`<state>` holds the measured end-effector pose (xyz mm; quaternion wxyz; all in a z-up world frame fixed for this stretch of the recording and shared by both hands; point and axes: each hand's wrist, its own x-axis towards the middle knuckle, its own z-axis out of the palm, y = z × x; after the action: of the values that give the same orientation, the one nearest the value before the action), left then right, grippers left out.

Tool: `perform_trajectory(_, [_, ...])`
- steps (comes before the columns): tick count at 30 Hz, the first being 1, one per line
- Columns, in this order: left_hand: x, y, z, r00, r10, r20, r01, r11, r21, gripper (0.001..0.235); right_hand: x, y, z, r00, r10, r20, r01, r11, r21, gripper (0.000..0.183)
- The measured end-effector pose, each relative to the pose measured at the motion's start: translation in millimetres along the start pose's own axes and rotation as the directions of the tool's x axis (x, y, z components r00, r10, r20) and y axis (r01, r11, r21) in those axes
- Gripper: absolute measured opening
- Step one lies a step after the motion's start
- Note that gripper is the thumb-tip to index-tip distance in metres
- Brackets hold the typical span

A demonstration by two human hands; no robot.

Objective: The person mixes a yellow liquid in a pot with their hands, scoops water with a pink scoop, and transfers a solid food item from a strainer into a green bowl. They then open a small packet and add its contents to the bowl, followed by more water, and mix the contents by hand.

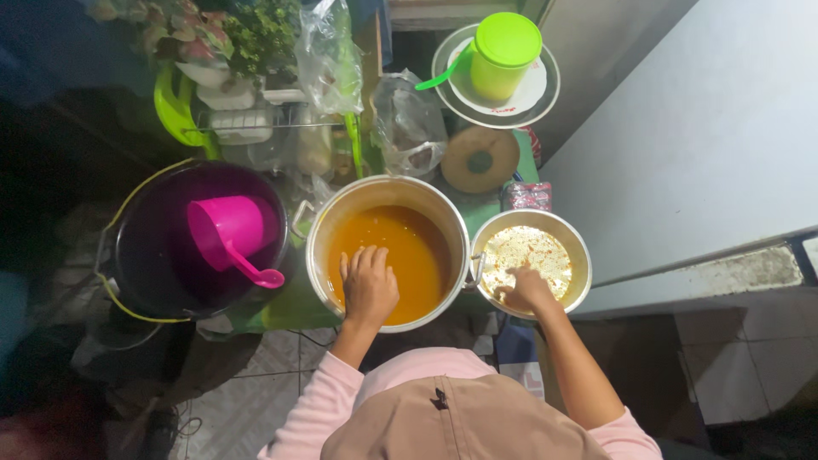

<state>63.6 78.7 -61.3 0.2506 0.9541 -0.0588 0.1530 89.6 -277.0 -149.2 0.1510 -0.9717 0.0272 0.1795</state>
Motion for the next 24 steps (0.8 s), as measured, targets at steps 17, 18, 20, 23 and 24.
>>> perform_trajectory(17, [-7, -9, -9, 0.996, 0.073, 0.047, -0.072, 0.997, -0.023, 0.038, -42, 10, 83, 0.831, -0.272, -0.485, 0.197, 0.960, -0.200, 0.019])
perform_trajectory(18, [-6, -10, -9, 0.996, 0.078, 0.048, -0.077, 0.997, -0.024, 0.038, -45, 8, 79, 0.846, -0.234, -0.479, 0.164, 0.969, -0.184, 0.020])
perform_trajectory(20, [-2, -10, -9, 0.995, 0.092, 0.046, -0.091, 0.995, -0.035, 0.039, -46, 2, 66, 0.847, -0.186, -0.498, 0.131, 0.981, -0.144, 0.022])
perform_trajectory(23, [0, -8, -9, 0.993, 0.114, 0.036, -0.111, 0.992, -0.061, 0.038, -53, -10, 43, 0.807, -0.172, -0.565, 0.147, 0.985, -0.090, 0.026])
perform_trajectory(24, [1, -7, -7, 0.992, 0.120, 0.030, -0.118, 0.990, -0.071, 0.038, -55, -15, 34, 0.788, -0.178, -0.590, 0.156, 0.984, -0.087, 0.026])
